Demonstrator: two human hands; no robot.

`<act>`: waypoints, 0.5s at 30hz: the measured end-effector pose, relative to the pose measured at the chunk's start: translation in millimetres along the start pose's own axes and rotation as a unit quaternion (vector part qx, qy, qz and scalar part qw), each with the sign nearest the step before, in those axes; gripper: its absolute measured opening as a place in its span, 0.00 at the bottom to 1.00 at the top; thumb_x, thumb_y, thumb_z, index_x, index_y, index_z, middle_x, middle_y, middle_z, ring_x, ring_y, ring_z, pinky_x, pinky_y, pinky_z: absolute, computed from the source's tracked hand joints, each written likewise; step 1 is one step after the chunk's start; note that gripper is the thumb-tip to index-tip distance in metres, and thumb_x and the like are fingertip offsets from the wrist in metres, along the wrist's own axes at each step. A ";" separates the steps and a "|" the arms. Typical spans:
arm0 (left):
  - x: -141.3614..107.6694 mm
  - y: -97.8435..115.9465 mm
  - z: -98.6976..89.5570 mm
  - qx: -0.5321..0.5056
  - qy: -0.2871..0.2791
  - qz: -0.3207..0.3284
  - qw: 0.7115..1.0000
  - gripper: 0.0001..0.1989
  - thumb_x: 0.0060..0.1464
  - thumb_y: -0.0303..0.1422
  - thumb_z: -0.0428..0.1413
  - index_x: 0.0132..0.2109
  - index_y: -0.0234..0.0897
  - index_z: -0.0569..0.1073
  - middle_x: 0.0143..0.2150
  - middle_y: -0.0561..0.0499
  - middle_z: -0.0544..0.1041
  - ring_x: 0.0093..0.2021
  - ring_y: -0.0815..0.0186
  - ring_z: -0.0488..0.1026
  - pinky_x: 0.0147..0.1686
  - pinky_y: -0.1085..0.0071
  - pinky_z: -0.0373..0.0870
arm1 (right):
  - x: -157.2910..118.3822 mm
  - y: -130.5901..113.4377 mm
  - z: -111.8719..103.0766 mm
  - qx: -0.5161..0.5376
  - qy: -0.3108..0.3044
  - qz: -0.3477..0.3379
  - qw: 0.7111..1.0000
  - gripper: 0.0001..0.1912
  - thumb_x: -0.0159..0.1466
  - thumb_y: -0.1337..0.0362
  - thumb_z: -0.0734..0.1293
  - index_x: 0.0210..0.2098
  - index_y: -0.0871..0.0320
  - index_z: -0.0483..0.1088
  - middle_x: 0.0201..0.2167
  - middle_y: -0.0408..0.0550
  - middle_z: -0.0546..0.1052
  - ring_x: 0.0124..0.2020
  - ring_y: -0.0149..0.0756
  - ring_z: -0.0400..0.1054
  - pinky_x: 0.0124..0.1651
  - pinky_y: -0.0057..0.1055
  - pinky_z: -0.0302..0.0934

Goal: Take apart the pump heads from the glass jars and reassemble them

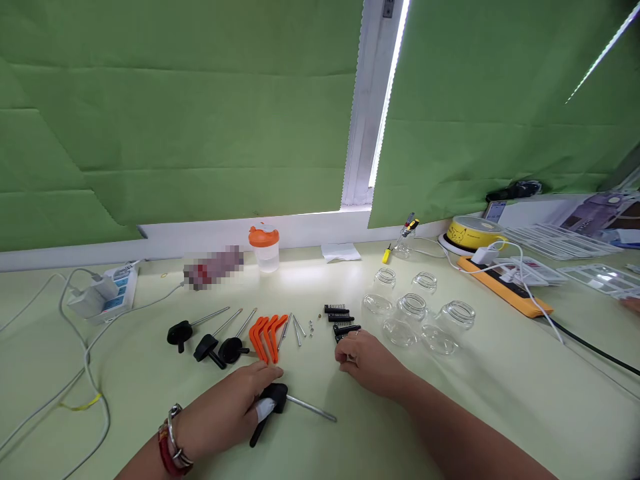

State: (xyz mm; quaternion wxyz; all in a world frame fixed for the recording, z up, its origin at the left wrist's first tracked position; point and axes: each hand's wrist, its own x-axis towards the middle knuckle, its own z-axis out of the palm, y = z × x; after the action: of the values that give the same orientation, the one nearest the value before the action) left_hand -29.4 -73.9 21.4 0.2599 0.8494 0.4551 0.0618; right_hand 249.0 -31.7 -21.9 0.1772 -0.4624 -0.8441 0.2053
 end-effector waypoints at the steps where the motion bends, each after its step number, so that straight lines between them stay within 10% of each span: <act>1: 0.4 -1.6 1.3 0.000 -0.002 -0.006 1.000 0.18 0.55 0.31 0.48 0.53 0.42 0.69 0.46 0.47 0.74 0.44 0.59 0.71 0.44 0.65 0.67 | -0.7 -0.5 -0.9 0.009 -0.011 0.007 1.000 0.06 0.54 0.74 0.64 0.27 0.57 0.69 0.28 0.41 0.73 0.31 0.32 0.64 0.36 0.27 0.55; 15: 4.3 -6.4 2.5 -0.039 -0.050 0.033 0.997 0.24 0.53 0.33 0.52 0.58 0.45 0.64 0.54 0.47 0.70 0.50 0.57 0.69 0.49 0.64 0.65 | -2.7 -0.2 -6.7 0.024 -0.078 0.022 0.996 0.05 0.56 0.72 0.64 0.26 0.58 0.70 0.30 0.44 0.73 0.31 0.32 0.66 0.34 0.26 0.56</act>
State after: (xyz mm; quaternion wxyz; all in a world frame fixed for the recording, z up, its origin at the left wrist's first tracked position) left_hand -30.8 -68.5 15.5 0.3132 0.8554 0.4100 0.0453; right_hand 253.5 -32.8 -16.3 0.1174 -0.4589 -0.8398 0.2653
